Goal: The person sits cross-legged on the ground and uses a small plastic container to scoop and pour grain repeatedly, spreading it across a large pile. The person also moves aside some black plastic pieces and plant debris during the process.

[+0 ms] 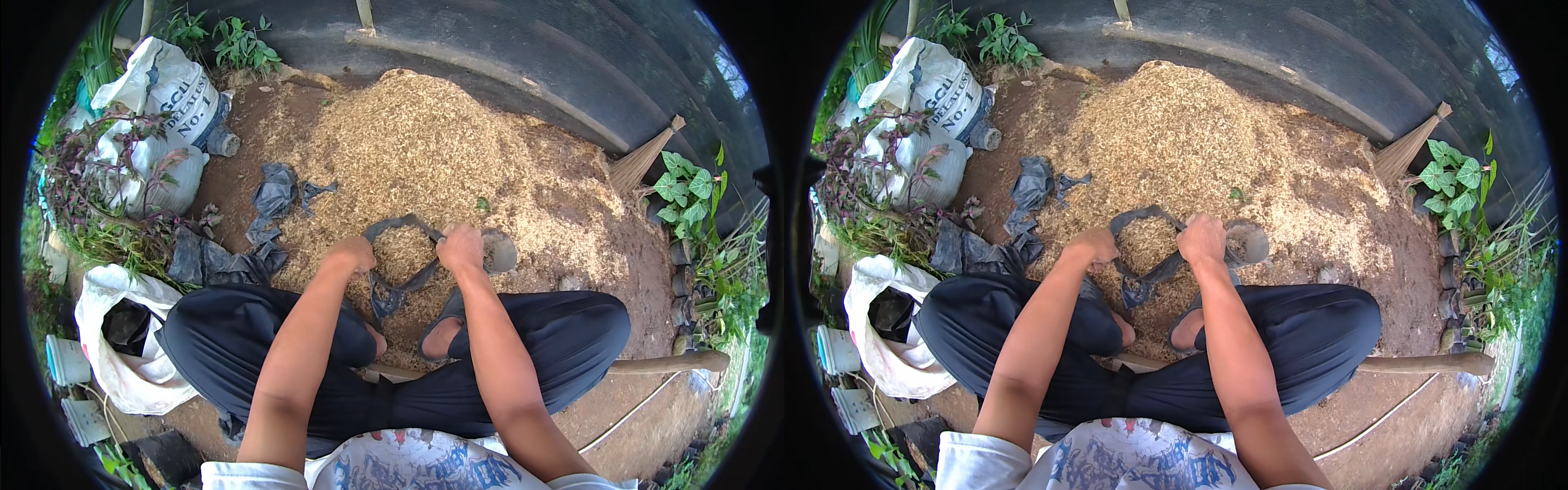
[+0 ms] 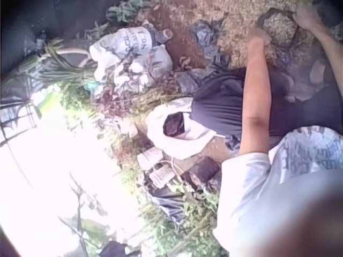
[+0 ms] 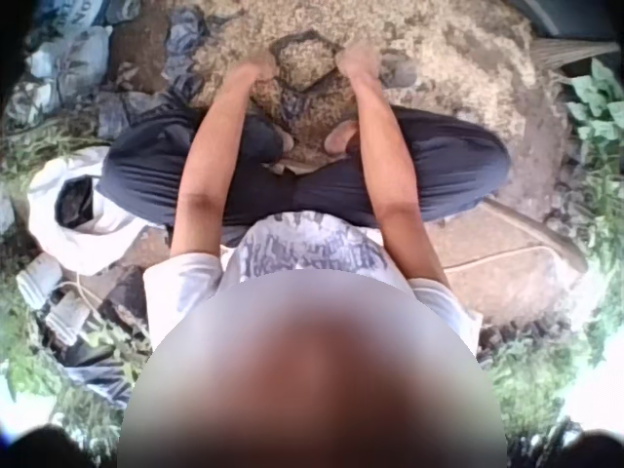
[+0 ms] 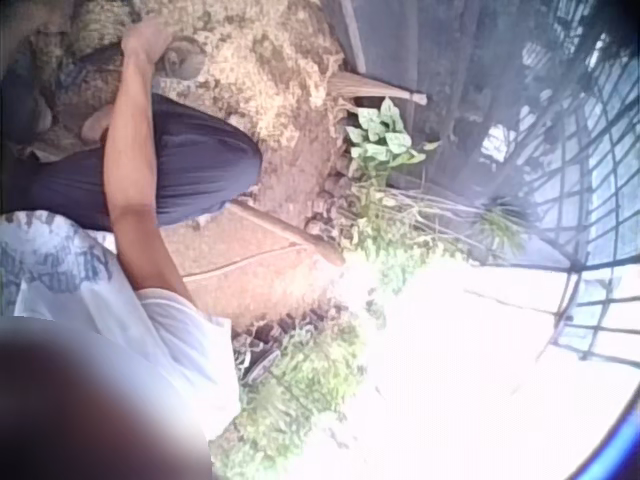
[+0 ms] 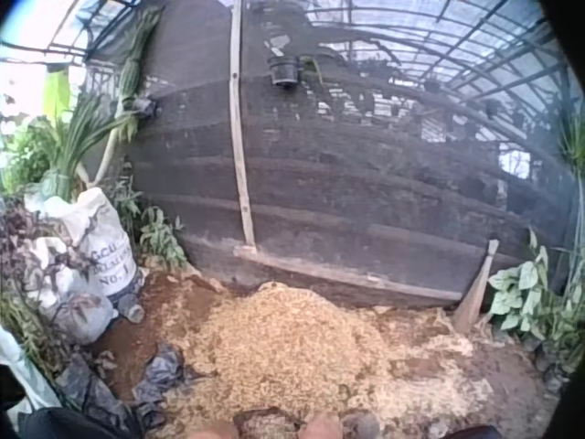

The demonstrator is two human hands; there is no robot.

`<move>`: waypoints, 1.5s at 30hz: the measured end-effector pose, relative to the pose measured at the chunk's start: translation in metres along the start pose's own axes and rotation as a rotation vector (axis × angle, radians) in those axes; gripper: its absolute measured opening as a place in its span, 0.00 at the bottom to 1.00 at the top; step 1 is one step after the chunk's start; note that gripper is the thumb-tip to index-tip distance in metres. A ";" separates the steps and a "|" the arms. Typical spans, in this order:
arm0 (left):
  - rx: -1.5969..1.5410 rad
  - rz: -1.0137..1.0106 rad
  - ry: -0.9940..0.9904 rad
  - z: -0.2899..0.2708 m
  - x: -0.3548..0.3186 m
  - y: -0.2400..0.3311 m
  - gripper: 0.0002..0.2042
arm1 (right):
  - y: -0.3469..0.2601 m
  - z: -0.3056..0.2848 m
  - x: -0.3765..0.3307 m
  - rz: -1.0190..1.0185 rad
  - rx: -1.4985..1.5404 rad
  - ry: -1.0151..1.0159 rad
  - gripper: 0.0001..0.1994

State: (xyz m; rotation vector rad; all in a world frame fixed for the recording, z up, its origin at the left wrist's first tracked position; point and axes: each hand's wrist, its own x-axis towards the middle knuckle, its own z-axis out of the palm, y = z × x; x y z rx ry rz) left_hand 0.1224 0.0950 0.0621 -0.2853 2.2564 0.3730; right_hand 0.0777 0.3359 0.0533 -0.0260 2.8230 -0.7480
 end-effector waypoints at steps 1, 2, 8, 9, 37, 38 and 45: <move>0.018 -0.023 0.018 0.002 -0.001 0.003 0.12 | 0.004 0.002 -0.002 -0.044 -0.034 0.010 0.13; 0.031 -0.046 0.018 0.005 -0.002 0.007 0.14 | 0.007 0.004 -0.003 0.004 -0.115 -0.054 0.13; -0.051 0.018 -0.057 0.011 0.001 0.035 0.11 | 0.039 0.007 -0.002 0.093 -0.123 -0.123 0.14; -0.070 0.014 -0.073 0.010 0.000 0.037 0.11 | 0.040 0.002 0.000 0.087 -0.117 -0.166 0.16; -0.408 0.613 0.962 0.150 0.087 0.061 0.36 | 0.071 0.132 -0.004 -0.505 0.072 0.099 0.33; -0.425 0.599 0.970 0.150 0.094 0.063 0.35 | 0.072 0.134 0.000 -0.487 0.061 0.088 0.34; -0.374 0.539 0.946 0.154 0.112 0.067 0.31 | 0.081 0.143 0.013 -0.439 0.073 0.058 0.35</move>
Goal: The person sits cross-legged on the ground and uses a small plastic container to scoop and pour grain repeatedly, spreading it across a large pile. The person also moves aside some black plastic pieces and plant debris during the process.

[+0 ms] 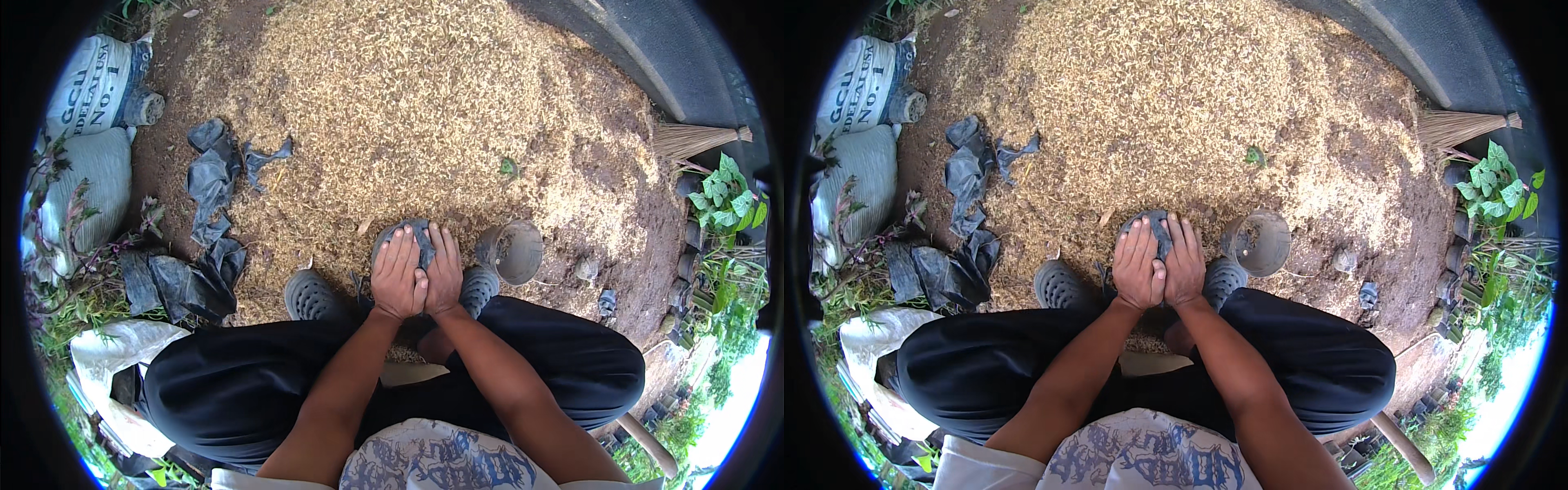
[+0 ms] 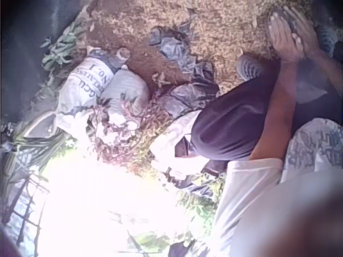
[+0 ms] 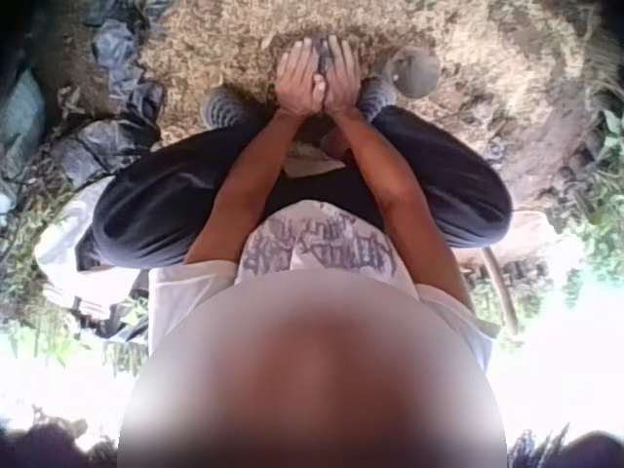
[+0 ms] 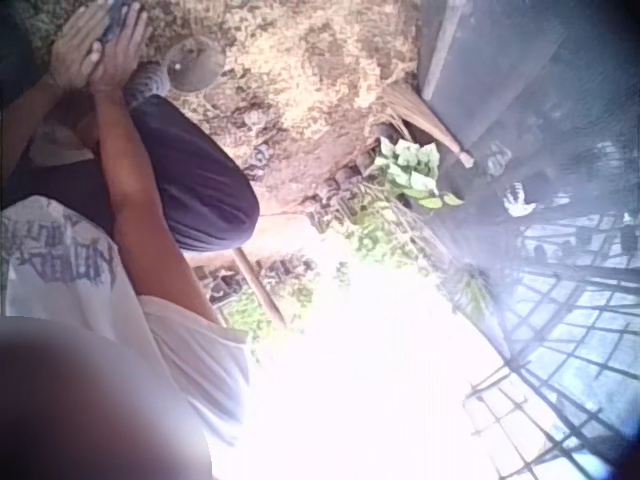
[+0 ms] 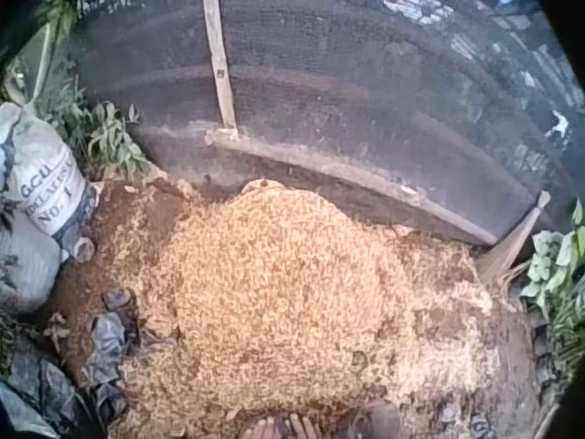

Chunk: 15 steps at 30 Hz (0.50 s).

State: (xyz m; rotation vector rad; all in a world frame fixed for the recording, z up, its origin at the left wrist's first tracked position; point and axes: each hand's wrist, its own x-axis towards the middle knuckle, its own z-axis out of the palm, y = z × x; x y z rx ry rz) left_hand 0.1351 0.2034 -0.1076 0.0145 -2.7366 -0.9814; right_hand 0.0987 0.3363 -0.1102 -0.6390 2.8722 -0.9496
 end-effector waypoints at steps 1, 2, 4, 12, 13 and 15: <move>0.003 0.016 0.008 0.000 -0.001 0.000 0.31 | 0.000 0.001 0.000 -0.004 0.015 0.010 0.34; -0.002 0.016 0.004 0.000 0.000 0.001 0.32 | 0.000 0.001 0.001 0.008 -0.004 0.000 0.34; -0.003 0.023 0.019 0.000 0.001 0.003 0.32 | 0.000 0.001 0.001 0.015 -0.036 -0.007 0.34; -0.027 -0.034 0.034 -0.016 -0.018 0.015 0.35 | -0.013 -0.028 0.005 -0.054 0.169 0.124 0.28; -0.046 -0.076 0.057 -0.016 -0.025 0.017 0.35 | -0.013 -0.033 0.010 -0.073 0.253 0.177 0.27; -0.075 -0.268 0.112 -0.012 -0.048 0.029 0.38 | -0.012 -0.041 0.028 -0.101 0.300 0.231 0.24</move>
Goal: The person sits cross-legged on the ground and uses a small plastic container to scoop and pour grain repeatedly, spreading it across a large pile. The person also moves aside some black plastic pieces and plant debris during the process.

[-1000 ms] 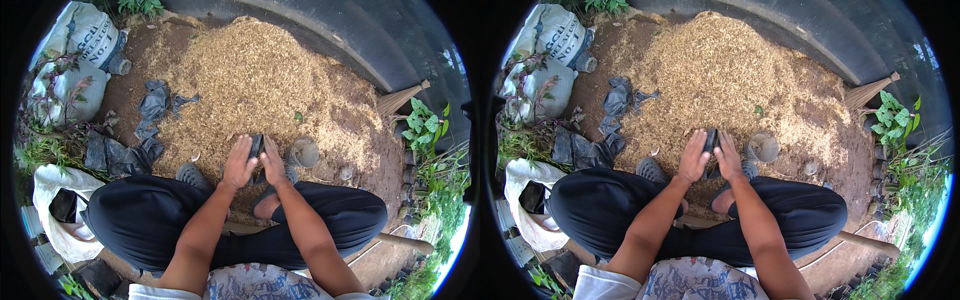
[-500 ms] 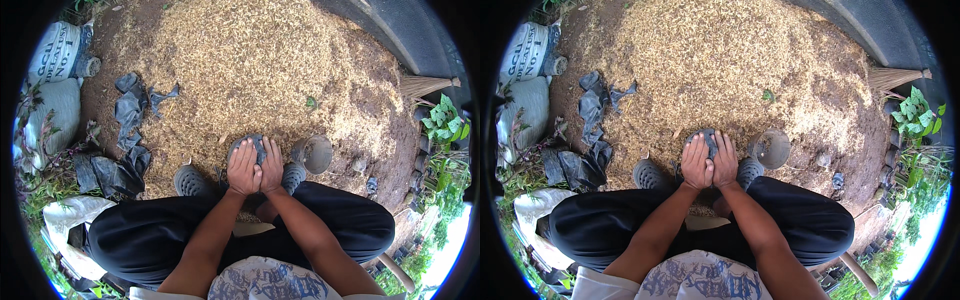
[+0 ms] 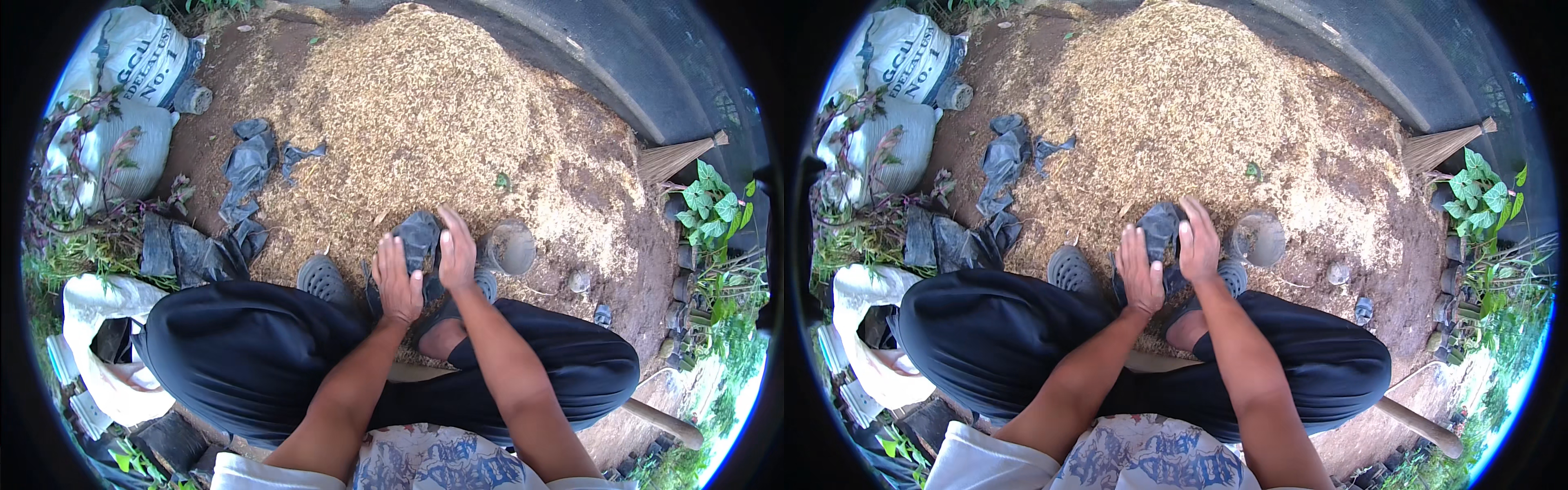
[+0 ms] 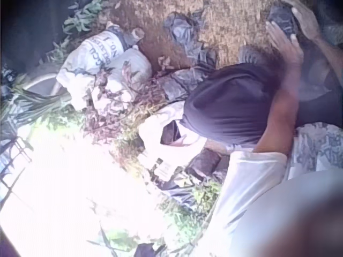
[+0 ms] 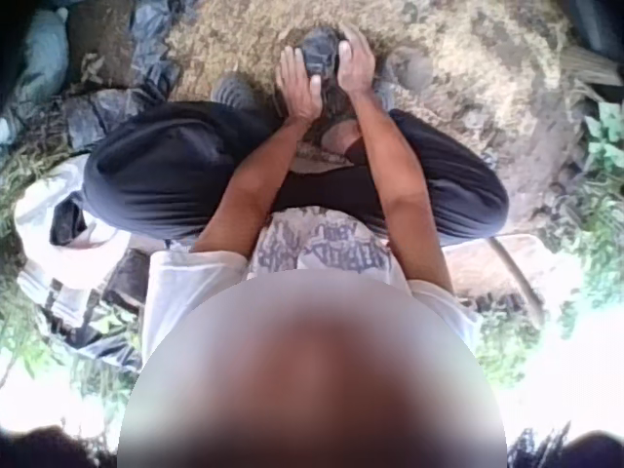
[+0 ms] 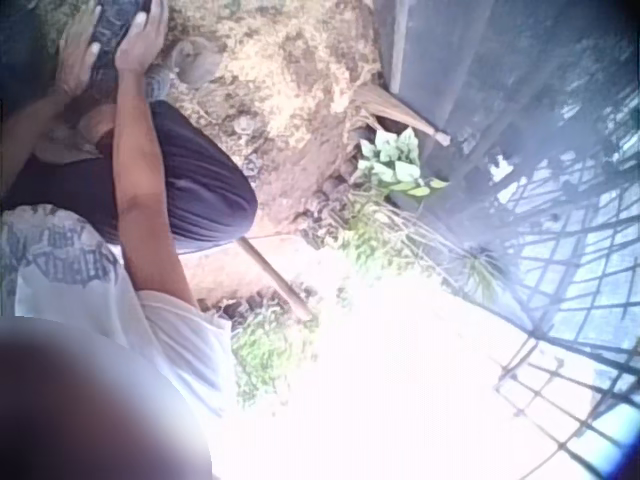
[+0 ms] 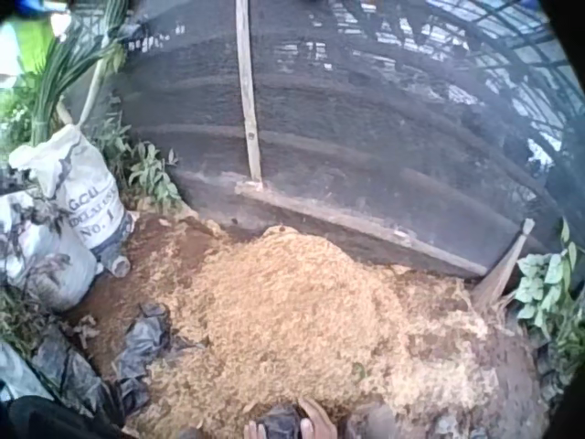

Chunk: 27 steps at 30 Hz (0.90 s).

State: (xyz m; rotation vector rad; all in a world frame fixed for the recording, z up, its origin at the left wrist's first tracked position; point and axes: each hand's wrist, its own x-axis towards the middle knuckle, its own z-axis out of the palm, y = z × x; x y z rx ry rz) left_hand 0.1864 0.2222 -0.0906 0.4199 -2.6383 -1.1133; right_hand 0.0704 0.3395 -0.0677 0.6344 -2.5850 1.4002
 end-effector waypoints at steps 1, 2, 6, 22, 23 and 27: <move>-0.057 -0.109 0.074 0.005 -0.011 0.004 0.39 | 0.001 -0.003 0.010 0.058 0.066 -0.091 0.24; -0.121 -0.211 0.149 0.008 -0.018 0.006 0.39 | 0.002 -0.004 0.020 0.100 0.125 -0.178 0.25; -0.201 -0.156 0.124 0.016 -0.019 0.007 0.40 | 0.003 0.001 0.048 -0.006 -0.023 -0.465 0.25; 0.067 -0.405 0.508 0.081 0.029 0.027 0.34 | 0.034 0.026 0.027 -0.241 -0.020 -0.353 0.17; 0.072 -0.425 0.502 0.082 0.031 0.028 0.34 | 0.036 0.025 0.027 -0.234 -0.037 -0.371 0.17; 0.074 -0.475 0.475 0.079 0.034 0.031 0.35 | 0.036 0.026 0.028 -0.269 -0.024 -0.332 0.17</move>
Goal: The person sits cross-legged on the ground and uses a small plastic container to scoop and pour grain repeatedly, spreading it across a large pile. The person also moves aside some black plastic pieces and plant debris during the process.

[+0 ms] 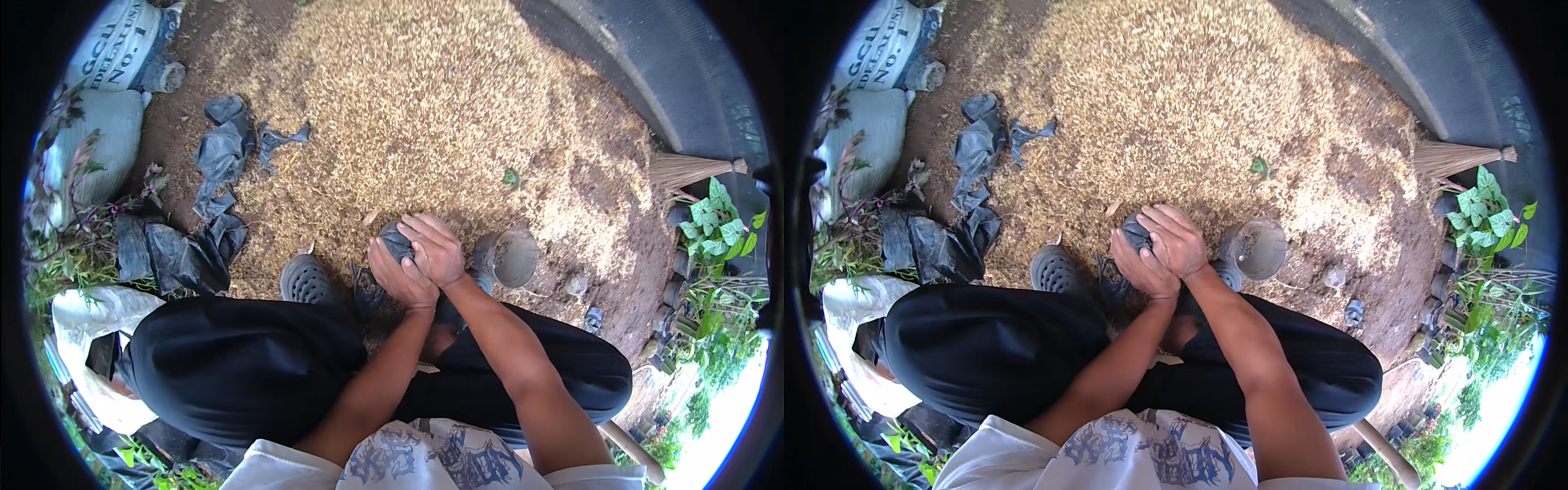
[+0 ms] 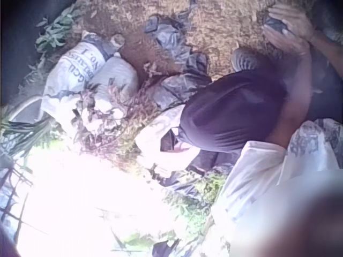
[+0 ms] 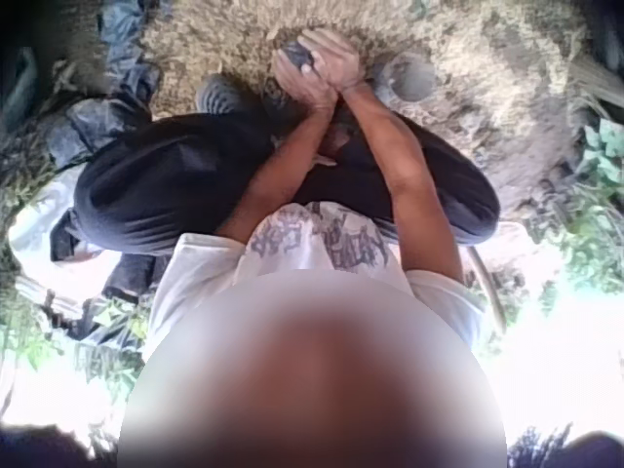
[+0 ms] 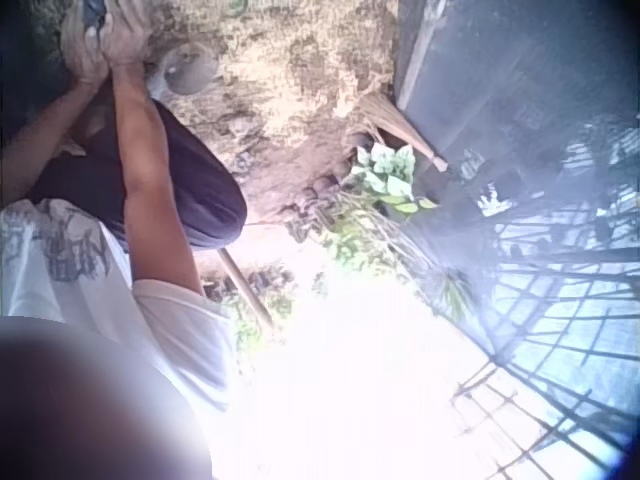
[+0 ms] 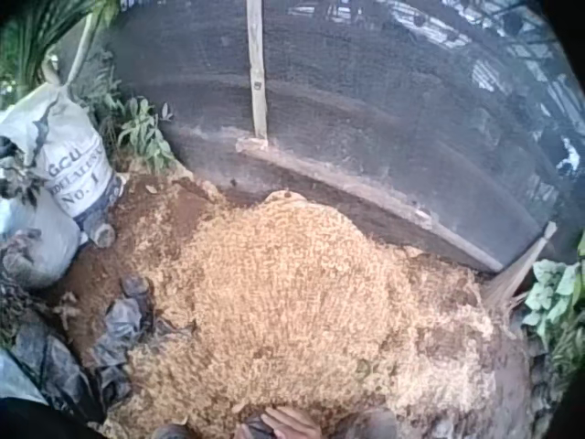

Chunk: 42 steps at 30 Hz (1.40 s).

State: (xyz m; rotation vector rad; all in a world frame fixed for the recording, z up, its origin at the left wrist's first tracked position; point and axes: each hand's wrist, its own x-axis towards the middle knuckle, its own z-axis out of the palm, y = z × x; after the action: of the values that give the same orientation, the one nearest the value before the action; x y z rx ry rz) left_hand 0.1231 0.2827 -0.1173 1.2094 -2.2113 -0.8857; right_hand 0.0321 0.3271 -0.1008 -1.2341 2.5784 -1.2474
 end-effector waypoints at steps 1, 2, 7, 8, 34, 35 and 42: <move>-0.024 -0.015 0.007 -0.002 0.000 0.001 0.35 | -0.002 0.000 0.001 -0.001 -0.013 0.006 0.17; -0.039 -0.018 -0.014 -0.004 0.001 0.001 0.36 | -0.004 0.000 0.003 -0.065 -0.015 0.065 0.17; -0.167 0.001 -0.086 -0.025 0.005 -0.004 0.40 | -0.025 -0.008 0.004 0.042 0.011 0.048 0.19; -0.164 0.030 -0.064 -0.032 0.006 -0.007 0.42 | -0.032 -0.011 -0.001 0.086 0.040 0.114 0.20; 0.596 0.054 -1.191 -0.152 0.140 0.058 0.24 | -0.076 -0.108 -0.020 0.908 -0.374 -0.669 0.31; 0.607 0.116 -1.147 -0.151 0.137 0.059 0.25 | -0.077 -0.114 -0.020 1.001 -0.244 -0.631 0.30; 0.362 0.284 -0.867 -0.148 0.127 0.068 0.33 | -0.016 -0.154 -0.048 1.078 -0.497 0.399 0.24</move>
State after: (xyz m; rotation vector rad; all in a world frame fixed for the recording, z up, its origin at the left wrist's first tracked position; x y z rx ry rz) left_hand 0.1190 0.1546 0.0447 0.6494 -3.2438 -1.0397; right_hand 0.0243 0.4535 0.0005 0.5420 3.1004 -0.6422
